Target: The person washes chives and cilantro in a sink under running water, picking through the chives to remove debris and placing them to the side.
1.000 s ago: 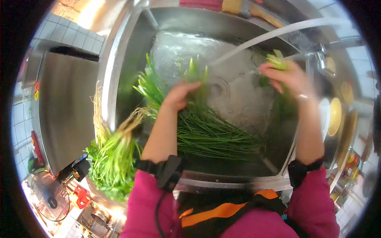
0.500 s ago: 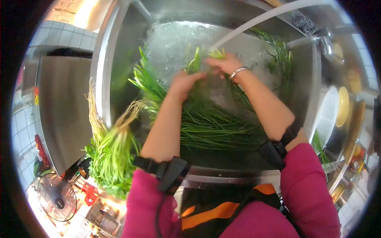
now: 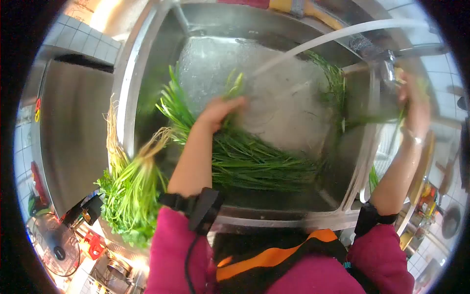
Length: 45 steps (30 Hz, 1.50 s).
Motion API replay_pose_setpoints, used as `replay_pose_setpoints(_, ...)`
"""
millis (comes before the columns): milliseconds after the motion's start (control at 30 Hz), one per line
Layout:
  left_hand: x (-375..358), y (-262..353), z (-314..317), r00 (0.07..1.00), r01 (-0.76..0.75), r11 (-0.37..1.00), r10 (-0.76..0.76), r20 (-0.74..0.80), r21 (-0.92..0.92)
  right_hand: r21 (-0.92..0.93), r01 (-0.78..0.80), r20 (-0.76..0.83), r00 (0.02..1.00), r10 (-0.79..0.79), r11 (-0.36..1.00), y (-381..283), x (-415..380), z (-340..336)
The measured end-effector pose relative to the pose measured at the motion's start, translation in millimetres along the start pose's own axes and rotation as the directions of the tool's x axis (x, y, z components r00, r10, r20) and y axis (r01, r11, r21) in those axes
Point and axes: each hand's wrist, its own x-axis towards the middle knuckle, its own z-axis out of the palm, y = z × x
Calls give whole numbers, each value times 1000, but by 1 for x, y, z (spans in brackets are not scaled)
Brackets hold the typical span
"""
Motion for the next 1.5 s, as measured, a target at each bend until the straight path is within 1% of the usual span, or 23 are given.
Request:
replay_pose_setpoints(33,-2,2,0,1000,-4,1000,4,2,4,-191,75,161,986,-44,979,-12,-9,12)
replay_pose_setpoints(67,-6,6,2,1000,5,991,-3,20,-131,-244,162,251,963,-99,956,-15,-16,36)
replay_pose_setpoints(100,-10,8,2,999,16,965,-7,37,-262,59,-37,468,884,6,998,-14,-22,61)
replay_pose_setpoints(133,-12,9,3,999,8,967,0,33,-254,185,-159,597,802,17,970,4,-26,92)
replay_pose_setpoints(200,-14,7,4,993,-116,966,115,-17,-231,113,-293,741,661,116,950,20,-36,155)
replay_pose_setpoints(233,-11,7,2,994,-113,969,112,-18,-220,144,-583,803,541,250,799,23,-42,182)
replay_pose_setpoints(300,-6,1,-2,992,-83,975,101,77,-204,123,-717,813,470,345,686,36,-46,228)
replay_pose_setpoints(333,-6,1,-1,993,-70,979,86,77,-193,126,-729,814,464,350,673,34,-48,237)
replay_pose_setpoints(400,-9,0,1,996,-57,977,69,54,-204,265,-637,796,569,209,724,33,-51,251)
replay_pose_setpoints(533,-7,2,3,997,-17,988,28,67,-156,230,-648,854,492,169,726,46,-54,277)
replay_pose_setpoints(600,-4,0,-1,996,11,988,3,90,-153,210,-552,717,648,257,807,49,-57,282)
replay_pose_setpoints(700,11,-13,-4,991,-132,984,127,-48,-120,169,-550,747,613,258,818,47,-57,266)
replay_pose_setpoints(800,9,-11,-2,995,-13,996,4,-95,-91,286,-600,815,563,140,748,66,-53,264)
replay_pose_setpoints(933,5,-6,-3,996,-36,993,27,-81,-112,244,-655,803,550,229,715,76,-38,248)
replay_pose_setpoints(1000,3,-1,-2,991,71,993,-81,-105,-99,394,-685,767,612,192,613,77,-30,232)
replay_pose_setpoints(1033,2,1,0,992,71,993,-81,-100,-97,395,-684,763,616,195,613,76,-34,230)
replay_pose_setpoints(1100,1,3,7,1000,10,999,-10,-12,-30,466,-747,764,610,210,475,71,-46,228)
replay_pose_setpoints(1133,-1,4,10,1000,11,1000,-11,-6,-27,468,-745,760,614,214,475,69,-52,231)
replay_pose_setpoints(1200,-4,4,14,997,-43,999,44,70,-10,366,-785,836,513,195,500,64,-65,241)
replay_pose_setpoints(1367,-4,1,11,997,10,999,-7,73,-41,369,-790,822,523,225,490,63,-77,252)
replay_pose_setpoints(1433,0,0,10,998,32,998,-29,51,-63,224,-643,783,566,258,732,69,-75,251)
replay_pose_setpoints(1467,1,-1,9,997,62,993,-57,50,-97,222,-643,782,566,260,733,73,-73,249)
replay_pose_setpoints(1500,4,-2,7,995,89,987,-83,52,-133,245,-736,826,499,262,631,73,-69,245)
